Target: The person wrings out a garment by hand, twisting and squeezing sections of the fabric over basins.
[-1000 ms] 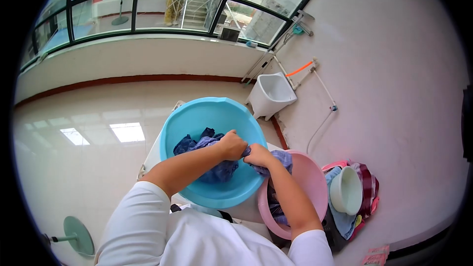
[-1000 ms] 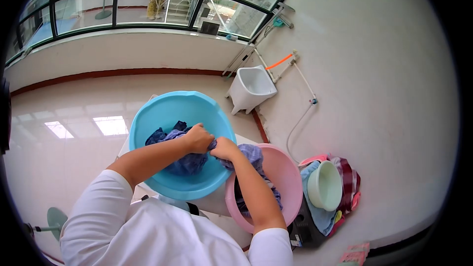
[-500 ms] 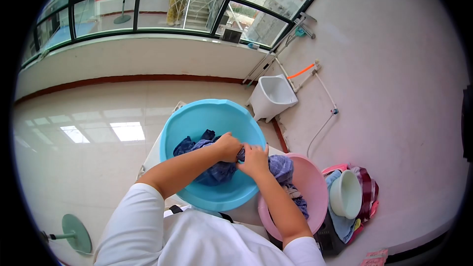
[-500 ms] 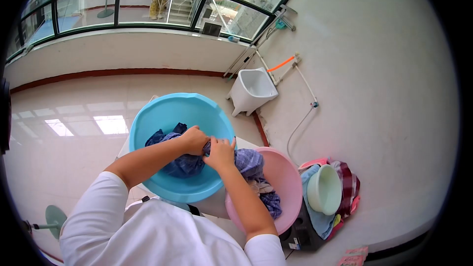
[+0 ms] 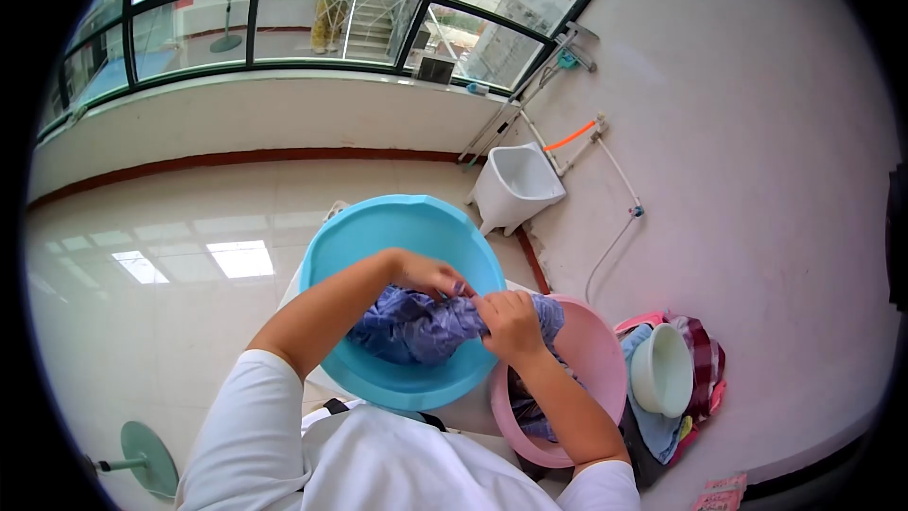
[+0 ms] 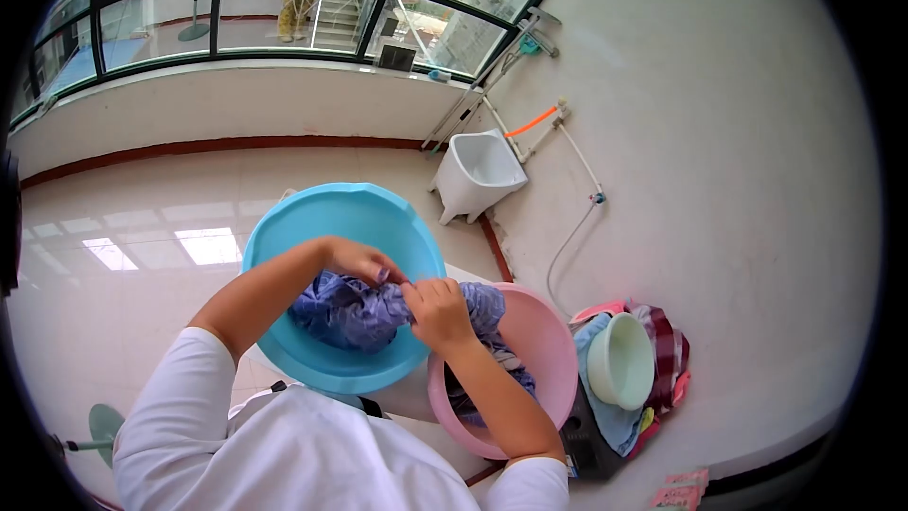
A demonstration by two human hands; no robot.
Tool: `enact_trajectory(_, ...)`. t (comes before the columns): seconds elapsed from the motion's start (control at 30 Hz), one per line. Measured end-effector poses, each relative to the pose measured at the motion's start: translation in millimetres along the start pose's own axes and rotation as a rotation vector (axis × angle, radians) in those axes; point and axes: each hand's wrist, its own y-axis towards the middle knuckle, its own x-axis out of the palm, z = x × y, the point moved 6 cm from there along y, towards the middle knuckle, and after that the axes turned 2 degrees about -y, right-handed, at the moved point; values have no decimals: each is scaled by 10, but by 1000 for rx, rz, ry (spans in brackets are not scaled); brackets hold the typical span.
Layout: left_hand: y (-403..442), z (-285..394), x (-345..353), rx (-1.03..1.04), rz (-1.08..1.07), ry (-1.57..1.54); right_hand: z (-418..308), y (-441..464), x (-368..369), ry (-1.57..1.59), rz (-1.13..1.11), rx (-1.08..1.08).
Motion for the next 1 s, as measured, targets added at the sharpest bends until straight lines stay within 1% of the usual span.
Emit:
enact_trajectory(0.03, 9, 29, -37, -161, 64, -237, -60, -40, -78, -8, 77, -115)
enact_trajectory(0.07, 25, 38, -18, -323, 128, -475, -45, -74, -94, -10, 73, -114)
enact_trajectory(0.1, 95, 52, -17, -384, 239, -382, -51, -106, -124, -44, 96, -153)
enact_trajectory(0.17, 411, -4, -31, -323, 272, 7, -59, -140, -156, -85, 117, -190)
enact_trajectory(0.2, 596, -70, 4, -273, 308, 110, -60, -164, -191, -110, 159, -206)
enact_trajectory(0.23, 766, -7, 75, -90, 295, 337, -58, -192, -231, -135, 199, -222)
enact_trajectory(0.27, 856, -65, 176, -37, 224, 292, -59, -193, -264, -140, 194, -222)
enact_trajectory(0.33, 996, -174, 338, -86, 89, 247, -20, -235, -361, -195, 188, -188)
enact_trajectory(0.37, 991, -230, 364, -85, 85, 245, 20, -266, -381, -196, 185, -184)
enact_trajectory(0.43, 836, -177, 495, -57, -8, -314, 117, -341, -413, -184, 198, -162)
enact_trajectory(0.47, 777, -103, 527, -58, -15, -314, 166, -369, -420, -187, 197, -155)
enact_trajectory(0.53, 496, 162, 614, -353, 44, -706, 229, -380, -426, -257, 231, -177)
enact_trajectory(0.57, 375, 247, 636, -451, 85, -795, 255, -379, -417, -258, 235, -171)
enact_trajectory(0.6, 352, 119, 580, -456, 85, -793, 266, -385, -409, -286, 250, -178)
enact_trajectory(0.67, 365, -55, 609, -219, -344, -547, 259, -367, -402, -309, 270, -182)
enact_trajectory(0.7, 383, -21, 628, -231, -396, -454, 243, -322, -411, -314, 271, -193)
enact_trajectory(0.73, 389, 9, 639, -235, -395, -453, 228, -293, -412, -320, 271, -205)
enact_trajectory(0.77, 394, -12, 589, -249, -273, -268, 216, -279, -400, -319, 274, -204)
enact_trajectory(0.8, 375, 38, 537, -259, -150, -84, 268, -234, -346, -266, 185, -96)
enact_trajectory(0.83, 340, 131, 436, -386, 4, 237, 319, -193, -286, -212, 95, 10)
enact_trajectory(0.87, 300, 275, 491, -388, 6, 236, 294, -153, -272, -209, 96, 8)
enact_trajectory(0.93, 177, 536, 309, -418, 410, 632, 429, -102, -46, -137, -252, 286)
enact_trajectory(0.97, 158, 512, 270, -367, 531, 752, 476, -96, 50, -83, -294, 375)
enact_trajectory(1.0, 174, 448, 269, -370, 531, 750, 475, -81, 133, -80, -296, 374)
